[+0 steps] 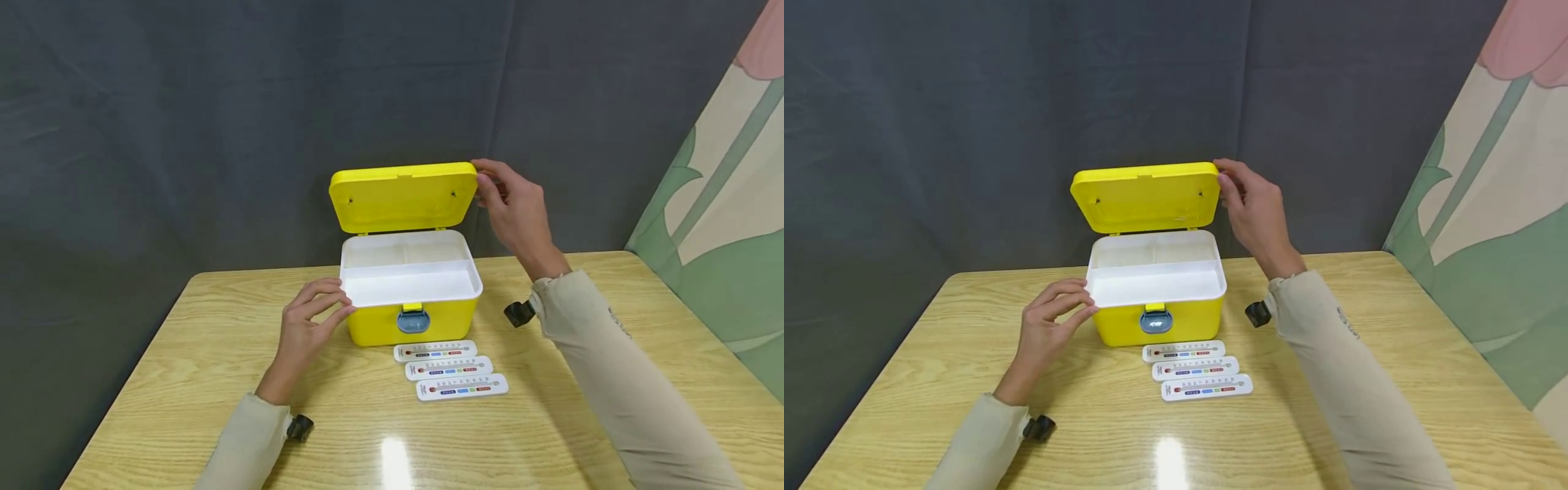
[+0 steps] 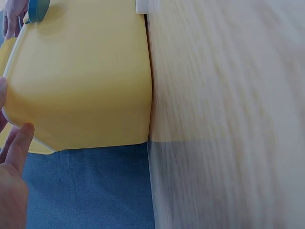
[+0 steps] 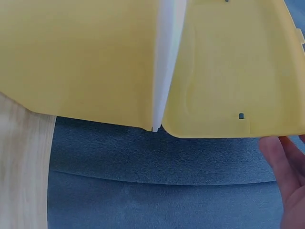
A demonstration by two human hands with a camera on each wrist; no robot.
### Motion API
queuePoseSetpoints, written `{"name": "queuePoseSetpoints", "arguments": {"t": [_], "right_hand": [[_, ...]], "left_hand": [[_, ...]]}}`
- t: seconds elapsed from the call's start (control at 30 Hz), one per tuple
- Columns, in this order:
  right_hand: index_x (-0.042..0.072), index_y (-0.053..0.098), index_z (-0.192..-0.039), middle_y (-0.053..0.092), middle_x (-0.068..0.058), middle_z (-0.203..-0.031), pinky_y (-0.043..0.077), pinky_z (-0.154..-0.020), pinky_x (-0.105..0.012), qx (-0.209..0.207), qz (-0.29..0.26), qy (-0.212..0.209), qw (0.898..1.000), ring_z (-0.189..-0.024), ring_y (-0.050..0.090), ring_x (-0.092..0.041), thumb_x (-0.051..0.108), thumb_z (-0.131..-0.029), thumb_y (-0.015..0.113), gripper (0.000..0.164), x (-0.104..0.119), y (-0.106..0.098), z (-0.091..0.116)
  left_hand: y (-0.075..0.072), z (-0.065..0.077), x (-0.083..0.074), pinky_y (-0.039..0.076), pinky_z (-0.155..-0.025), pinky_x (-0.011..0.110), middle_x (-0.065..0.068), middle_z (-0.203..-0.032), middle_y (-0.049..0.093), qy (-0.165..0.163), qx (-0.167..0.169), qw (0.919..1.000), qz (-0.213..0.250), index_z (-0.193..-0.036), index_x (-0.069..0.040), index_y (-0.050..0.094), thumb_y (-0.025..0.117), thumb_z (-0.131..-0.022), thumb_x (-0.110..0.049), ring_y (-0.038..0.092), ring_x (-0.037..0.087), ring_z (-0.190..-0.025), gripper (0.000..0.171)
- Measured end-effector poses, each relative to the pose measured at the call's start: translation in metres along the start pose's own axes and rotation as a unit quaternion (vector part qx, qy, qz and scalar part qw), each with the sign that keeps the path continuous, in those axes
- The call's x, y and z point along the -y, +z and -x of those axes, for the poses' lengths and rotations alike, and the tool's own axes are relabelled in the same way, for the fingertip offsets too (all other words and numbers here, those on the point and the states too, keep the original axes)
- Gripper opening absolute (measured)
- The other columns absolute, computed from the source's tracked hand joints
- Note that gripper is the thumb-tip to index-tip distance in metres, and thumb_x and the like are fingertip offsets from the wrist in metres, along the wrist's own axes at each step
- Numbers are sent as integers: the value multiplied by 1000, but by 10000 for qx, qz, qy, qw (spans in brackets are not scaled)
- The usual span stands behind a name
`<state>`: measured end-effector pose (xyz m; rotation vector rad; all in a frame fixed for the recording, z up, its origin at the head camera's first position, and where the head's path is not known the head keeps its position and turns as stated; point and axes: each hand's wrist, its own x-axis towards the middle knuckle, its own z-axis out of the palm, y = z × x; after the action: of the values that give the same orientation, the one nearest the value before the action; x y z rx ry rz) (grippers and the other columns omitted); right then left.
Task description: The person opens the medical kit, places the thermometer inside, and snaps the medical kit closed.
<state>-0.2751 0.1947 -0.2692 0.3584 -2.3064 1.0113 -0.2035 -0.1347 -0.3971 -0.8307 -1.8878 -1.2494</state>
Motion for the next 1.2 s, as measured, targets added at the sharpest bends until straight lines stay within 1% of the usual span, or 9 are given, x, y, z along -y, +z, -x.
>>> {"name": "queuePoseSetpoints", "arguments": {"t": [0.13,0.23,0.33,0.47,0.57,0.7,0.87,1.07,1.2], "right_hand": [[21,57,-140,70,-8,-122,61,-91,-39,21,60,23,10000,-95,69,-20,27,-106,46,36,-2,1,2],[16,60,-134,70,-8,-121,61,-88,-30,-83,84,-16,9999,-96,69,-19,25,-105,50,32,-5,4,4],[11,64,-123,71,-8,-116,55,-80,-17,-369,53,-73,9993,-92,68,-19,21,-103,54,24,-5,9,6],[7,65,-113,69,-12,-106,50,-74,-21,-886,93,-66,9960,-83,63,-22,16,-104,52,18,0,18,7],[6,62,-116,64,-15,-91,48,-63,-24,-969,166,214,9949,-67,57,-22,20,-108,43,25,2,23,9],[9,57,-120,62,-14,-80,52,-54,-13,-772,-274,736,9939,-52,57,-12,29,-109,36,31,2,22,12],[11,58,-120,68,-12,-94,60,-69,-15,-689,-1031,830,9888,-70,69,-10,27,-106,42,27,0,18,12],[15,54,-131,70,-6,-115,57,-98,-30,-390,-854,682,9932,-103,68,-17,29,-104,47,31,-2,17,12],[19,51,-140,67,-6,-127,52,-107,-38,-178,-798,645,9946,-117,64,-18,27,-104,48,37,-3,16,13]], "left_hand": [[1,0,0,52,-102,18,12,-93,69,3,-9,10000,25,-84,-4,76,83,-69,11,65,22,-108,23],[1,0,1,52,-102,18,13,-93,68,20,-27,10000,52,-84,-4,76,84,-68,12,65,23,-107,23],[0,0,1,52,-103,18,12,-92,68,18,-23,10000,56,-84,-4,76,84,-68,11,65,24,-107,23],[-2,-1,0,52,-103,18,12,-93,69,-66,7,10000,13,-84,-4,76,84,-70,9,64,24,-108,21],[-1,0,-1,51,-103,18,12,-93,69,-79,2,10000,19,-84,-4,76,84,-69,10,64,24,-108,21],[1,1,0,51,-103,19,13,-92,68,-29,-13,10000,76,-84,-3,76,84,-68,11,64,25,-108,23],[2,-1,-1,51,-104,19,13,-93,68,-33,-8,10000,70,-84,-3,76,84,-69,11,64,24,-108,22],[3,-2,0,51,-103,17,13,-93,68,-75,27,10000,38,-84,-3,76,83,-70,10,64,28,-107,20],[3,0,0,51,-104,17,13,-93,68,-109,34,9999,50,-84,-3,76,83,-71,10,64,29,-107,20]]}}
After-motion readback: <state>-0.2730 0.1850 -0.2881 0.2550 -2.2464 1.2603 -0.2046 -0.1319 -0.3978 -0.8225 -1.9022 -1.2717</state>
